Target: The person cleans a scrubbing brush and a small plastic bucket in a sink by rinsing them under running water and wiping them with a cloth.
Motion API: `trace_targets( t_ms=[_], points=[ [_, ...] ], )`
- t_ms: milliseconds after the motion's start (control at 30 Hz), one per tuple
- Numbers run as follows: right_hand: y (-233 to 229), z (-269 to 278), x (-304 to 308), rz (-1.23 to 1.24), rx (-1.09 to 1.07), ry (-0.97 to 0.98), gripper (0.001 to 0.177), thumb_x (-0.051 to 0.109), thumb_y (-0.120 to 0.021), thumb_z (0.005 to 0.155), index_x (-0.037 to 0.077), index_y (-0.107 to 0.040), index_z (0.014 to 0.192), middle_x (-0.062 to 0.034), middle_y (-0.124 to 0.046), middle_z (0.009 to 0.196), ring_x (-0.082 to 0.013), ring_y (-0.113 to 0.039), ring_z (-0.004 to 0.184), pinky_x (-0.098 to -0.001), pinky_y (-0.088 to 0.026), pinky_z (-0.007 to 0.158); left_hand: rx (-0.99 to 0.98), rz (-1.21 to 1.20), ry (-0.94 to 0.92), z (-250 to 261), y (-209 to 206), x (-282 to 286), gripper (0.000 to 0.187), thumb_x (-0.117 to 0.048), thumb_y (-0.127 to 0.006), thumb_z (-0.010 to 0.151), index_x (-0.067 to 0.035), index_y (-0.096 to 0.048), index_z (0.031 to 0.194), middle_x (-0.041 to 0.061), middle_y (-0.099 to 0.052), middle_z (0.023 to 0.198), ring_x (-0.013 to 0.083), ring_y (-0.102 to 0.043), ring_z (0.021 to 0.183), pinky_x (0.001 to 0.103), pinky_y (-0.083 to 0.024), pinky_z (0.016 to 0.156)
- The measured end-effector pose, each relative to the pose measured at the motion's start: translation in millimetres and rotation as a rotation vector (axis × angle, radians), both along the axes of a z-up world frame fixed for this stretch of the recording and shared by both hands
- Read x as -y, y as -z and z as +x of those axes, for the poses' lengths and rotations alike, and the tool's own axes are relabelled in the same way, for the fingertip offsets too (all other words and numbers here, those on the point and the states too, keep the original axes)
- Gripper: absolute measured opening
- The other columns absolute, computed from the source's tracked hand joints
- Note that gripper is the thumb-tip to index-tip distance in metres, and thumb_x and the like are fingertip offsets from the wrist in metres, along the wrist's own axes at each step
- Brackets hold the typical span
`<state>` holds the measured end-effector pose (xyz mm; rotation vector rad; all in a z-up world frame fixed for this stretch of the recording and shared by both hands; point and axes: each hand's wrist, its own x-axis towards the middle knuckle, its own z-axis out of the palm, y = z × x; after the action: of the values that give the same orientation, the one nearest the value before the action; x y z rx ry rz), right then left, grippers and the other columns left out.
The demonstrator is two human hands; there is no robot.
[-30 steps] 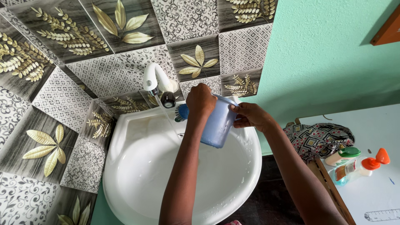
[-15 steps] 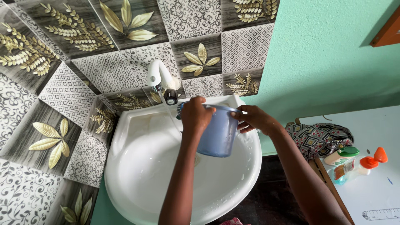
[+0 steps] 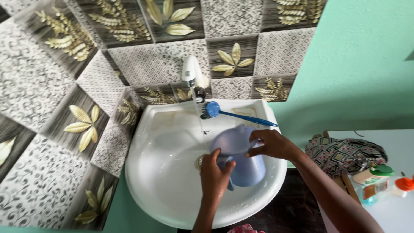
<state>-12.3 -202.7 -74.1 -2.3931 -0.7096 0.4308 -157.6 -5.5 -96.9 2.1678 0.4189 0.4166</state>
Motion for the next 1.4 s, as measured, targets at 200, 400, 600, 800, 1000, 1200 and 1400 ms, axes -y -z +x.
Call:
trace_targets(
  t_ms=[200,400,600,800,1000,1200,1400],
  points=[
    [3,2,-32,-0.347,0.077,-0.067,0.074,0.062,-0.089,0.054,0.017,-0.074,0.111,-0.0113,-0.079,0.092,-0.0279,-0.077,0.092,-0.0413,-0.057,0.085,-0.105,0.020,0.074,0,61,-9,0.061,-0.031,-0.084,0.080,-0.001,-0.063,0.129,0.022,-0.068,0.112,0.0371,-0.068,0.104,0.046,-0.052,0.090],
    [25,31,-99,-0.525,0.182,-0.186,0.071,0.057,-0.092,0.052,0.019,-0.076,0.110,-0.0092,-0.077,0.102,-0.0301,-0.074,0.099,-0.0446,-0.058,0.087,-0.307,-0.259,0.041,12,77,-37,0.032,-0.030,-0.079,0.081,-0.006,-0.075,0.102,0.014,-0.076,0.089,0.0316,-0.075,0.087,0.045,-0.055,0.079],
    [28,45,-186,-0.522,0.236,-0.313,0.074,0.055,-0.095,0.050,0.018,-0.075,0.111,-0.0102,-0.076,0.107,-0.0320,-0.072,0.103,-0.0457,-0.057,0.087,-0.190,-0.292,-0.137,4,85,-81,0.027,-0.028,-0.079,0.081,-0.009,-0.072,0.099,0.013,-0.076,0.091,0.0333,-0.072,0.089,0.046,-0.052,0.080],
    [17,26,-263,-0.452,0.253,-0.493,0.068,0.044,-0.096,0.048,0.014,-0.075,0.106,-0.0132,-0.075,0.098,-0.0333,-0.072,0.094,-0.0460,-0.058,0.080,-0.081,-0.488,-0.352,-25,95,-118,0.041,-0.027,-0.079,0.081,-0.002,-0.071,0.112,0.013,-0.078,0.099,0.0296,-0.075,0.094,0.041,-0.054,0.086],
    [-2,-2,-289,-0.496,0.212,-0.603,0.061,0.037,-0.094,0.055,0.013,-0.071,0.105,-0.0110,-0.076,0.092,-0.0317,-0.073,0.087,-0.0454,-0.057,0.073,-0.030,-0.585,-0.437,-53,108,-132,0.075,-0.027,-0.082,0.083,0.001,-0.051,0.145,0.017,-0.069,0.126,0.0270,-0.067,0.116,0.038,-0.051,0.098],
    [-12,-9,-308,-0.545,0.268,-0.763,0.058,0.026,-0.095,0.057,0.012,-0.068,0.107,-0.0114,-0.075,0.104,-0.0315,-0.072,0.091,-0.0450,-0.056,0.076,0.158,-0.779,-0.381,-48,129,-109,0.080,-0.017,-0.078,0.081,0.004,-0.042,0.150,0.022,-0.069,0.123,0.0268,-0.069,0.109,0.036,-0.057,0.092],
    [-15,-26,-326,-0.623,0.326,-0.818,0.052,0.017,-0.093,0.061,0.012,-0.066,0.105,-0.0166,-0.060,0.136,-0.0344,-0.069,0.107,-0.0459,-0.055,0.083,0.194,-1.037,-0.454,-30,138,-93,0.080,-0.010,-0.070,0.090,-0.002,-0.028,0.158,0.011,-0.063,0.126,0.0155,-0.064,0.099,0.029,-0.052,0.086]
  ],
)
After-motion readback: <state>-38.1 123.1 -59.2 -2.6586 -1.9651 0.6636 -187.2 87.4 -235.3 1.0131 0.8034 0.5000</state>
